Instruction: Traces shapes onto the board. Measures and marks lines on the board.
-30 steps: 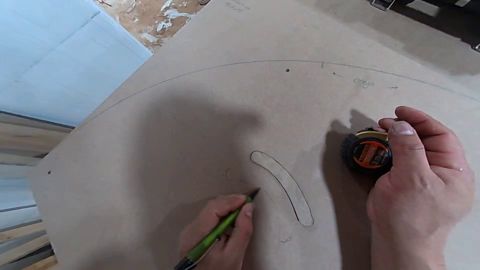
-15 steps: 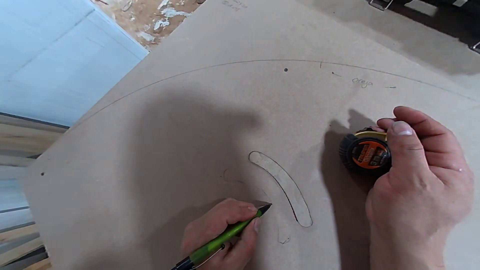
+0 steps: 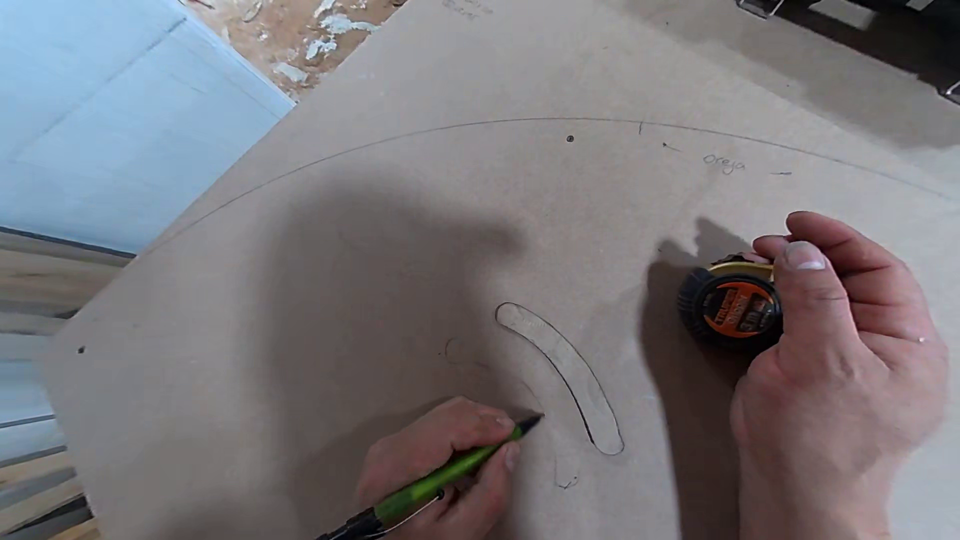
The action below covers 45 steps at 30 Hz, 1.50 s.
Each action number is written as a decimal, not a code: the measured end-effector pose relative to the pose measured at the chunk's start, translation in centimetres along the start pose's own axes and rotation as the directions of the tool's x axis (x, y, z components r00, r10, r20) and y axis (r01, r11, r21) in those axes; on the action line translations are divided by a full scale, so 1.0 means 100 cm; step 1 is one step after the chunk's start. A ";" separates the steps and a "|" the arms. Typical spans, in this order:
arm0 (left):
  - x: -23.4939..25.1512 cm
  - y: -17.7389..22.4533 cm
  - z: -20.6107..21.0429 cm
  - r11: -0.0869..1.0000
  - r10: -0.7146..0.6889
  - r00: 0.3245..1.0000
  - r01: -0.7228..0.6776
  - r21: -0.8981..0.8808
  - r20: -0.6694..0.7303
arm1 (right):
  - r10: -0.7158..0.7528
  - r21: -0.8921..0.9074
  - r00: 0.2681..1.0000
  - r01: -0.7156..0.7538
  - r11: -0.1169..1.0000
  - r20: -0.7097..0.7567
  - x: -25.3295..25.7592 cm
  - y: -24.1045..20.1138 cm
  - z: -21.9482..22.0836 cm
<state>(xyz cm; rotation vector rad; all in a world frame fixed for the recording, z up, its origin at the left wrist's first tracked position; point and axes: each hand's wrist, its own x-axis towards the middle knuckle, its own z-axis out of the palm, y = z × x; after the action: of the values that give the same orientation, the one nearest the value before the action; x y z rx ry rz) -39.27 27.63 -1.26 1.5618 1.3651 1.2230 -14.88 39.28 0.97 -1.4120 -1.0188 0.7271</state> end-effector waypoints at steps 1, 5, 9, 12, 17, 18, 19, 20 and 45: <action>0.001 -0.002 -0.005 0.999 0.017 0.997 -0.015 -0.036 0.075 | -0.001 -0.005 1.000 0.001 1.000 -0.003 0.000 0.000 0.000; 0.001 -0.002 -0.015 0.994 0.049 0.965 -0.023 -0.102 0.259 | -0.008 -0.010 1.000 0.008 1.000 -0.004 0.000 0.000 0.000; 0.002 -0.001 -0.017 0.994 0.050 0.948 -0.016 -0.111 0.313 | -0.004 -0.014 1.000 0.004 1.000 -0.010 0.000 0.000 0.000; 0.002 -0.001 -0.016 0.993 0.060 0.946 -0.023 -0.118 0.320 | -0.006 -0.008 1.000 0.006 1.000 -0.006 0.000 0.000 0.000; 0.002 0.000 -0.016 0.993 0.059 0.942 -0.022 -0.117 0.330 | -0.003 -0.006 1.000 0.003 1.000 -0.005 0.000 0.000 0.000; 0.002 -0.001 -0.016 0.993 0.064 0.942 -0.027 -0.116 0.328 | -0.004 -0.007 1.000 0.004 1.000 -0.004 0.000 0.000 0.000; 0.002 -0.001 -0.016 0.994 0.064 0.944 -0.029 -0.110 0.325 | -0.005 -0.010 1.000 0.005 1.000 -0.004 0.000 0.000 0.000; 0.002 -0.001 -0.015 0.994 0.055 0.950 -0.025 -0.102 0.308 | -0.005 -0.008 1.000 0.005 1.000 -0.006 0.000 0.001 0.000; 0.000 0.004 0.009 0.996 -0.080 0.981 0.085 0.016 -0.175 | -0.006 -0.006 1.000 0.006 1.000 0.002 0.001 0.001 0.000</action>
<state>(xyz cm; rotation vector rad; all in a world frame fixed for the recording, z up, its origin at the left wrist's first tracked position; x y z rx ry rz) -38.33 27.58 -1.11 1.4257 1.5447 1.3221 -14.84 39.35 0.85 -1.4132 -1.0264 0.7219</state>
